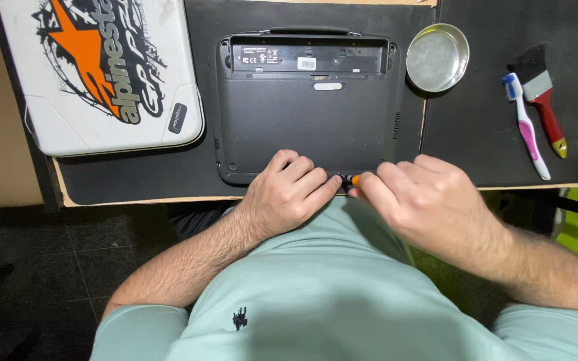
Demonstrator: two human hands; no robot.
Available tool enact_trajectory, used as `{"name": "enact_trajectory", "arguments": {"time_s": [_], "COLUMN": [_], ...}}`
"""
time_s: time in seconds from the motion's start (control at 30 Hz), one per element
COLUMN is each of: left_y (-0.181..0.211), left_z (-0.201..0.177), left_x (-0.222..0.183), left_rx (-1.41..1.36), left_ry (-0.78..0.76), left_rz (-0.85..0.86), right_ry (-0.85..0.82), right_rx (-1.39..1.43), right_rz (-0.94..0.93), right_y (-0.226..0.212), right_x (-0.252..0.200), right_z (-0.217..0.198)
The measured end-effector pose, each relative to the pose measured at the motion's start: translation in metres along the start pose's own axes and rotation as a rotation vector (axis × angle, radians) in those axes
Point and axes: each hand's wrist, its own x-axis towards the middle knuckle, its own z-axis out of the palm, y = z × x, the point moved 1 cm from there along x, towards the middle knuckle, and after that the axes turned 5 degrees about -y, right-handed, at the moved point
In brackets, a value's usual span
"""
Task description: The person uses a screwdriver to remove screws from the back panel of a netbook, removes a battery component, and then opens the screen of two similar netbooks to type on their keyboards.
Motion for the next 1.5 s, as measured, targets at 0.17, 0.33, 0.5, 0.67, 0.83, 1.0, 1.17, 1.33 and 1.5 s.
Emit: {"name": "enact_trajectory", "arguments": {"time_s": [0.17, 0.33, 0.5, 0.67, 0.83, 1.0, 1.17, 1.33, 1.5], "left_y": [0.000, 0.000, 0.002, 0.002, 0.003, 0.004, 0.006, 0.006, 0.008], "left_z": [-0.001, -0.002, -0.014, -0.008, -0.009, -0.011, 0.011, 0.012, 0.007], "left_x": [0.000, 0.002, 0.012, 0.007, 0.009, 0.010, -0.004, -0.005, -0.002], "left_rx": [0.003, 0.005, -0.017, 0.013, 0.051, 0.043, 0.024, 0.022, 0.016], "left_ry": [0.008, 0.021, 0.019, 0.015, 0.020, 0.002, 0.026, -0.002, 0.014], "left_rz": [0.001, 0.004, -0.003, -0.002, 0.012, -0.006, -0.063, -0.073, -0.082], "right_ry": [-0.186, -0.215, -0.351, -0.203, -0.244, -0.226, -0.333, -0.334, -0.415], "right_rx": [-0.143, -0.074, -0.167, -0.061, -0.095, -0.024, -0.043, -0.022, -0.041], "right_rz": [0.007, -0.068, -0.083, -0.162, 0.026, -0.174, -0.087, -0.199, -0.032], "right_y": [-0.002, 0.000, -0.004, -0.008, -0.014, -0.008, -0.010, -0.007, -0.010], "right_x": [0.007, 0.017, 0.023, 0.027, 0.018, 0.030, 0.029, 0.037, 0.027], "right_z": [-0.014, -0.017, -0.021, -0.015, 0.001, -0.016, -0.014, -0.029, -0.004]}}
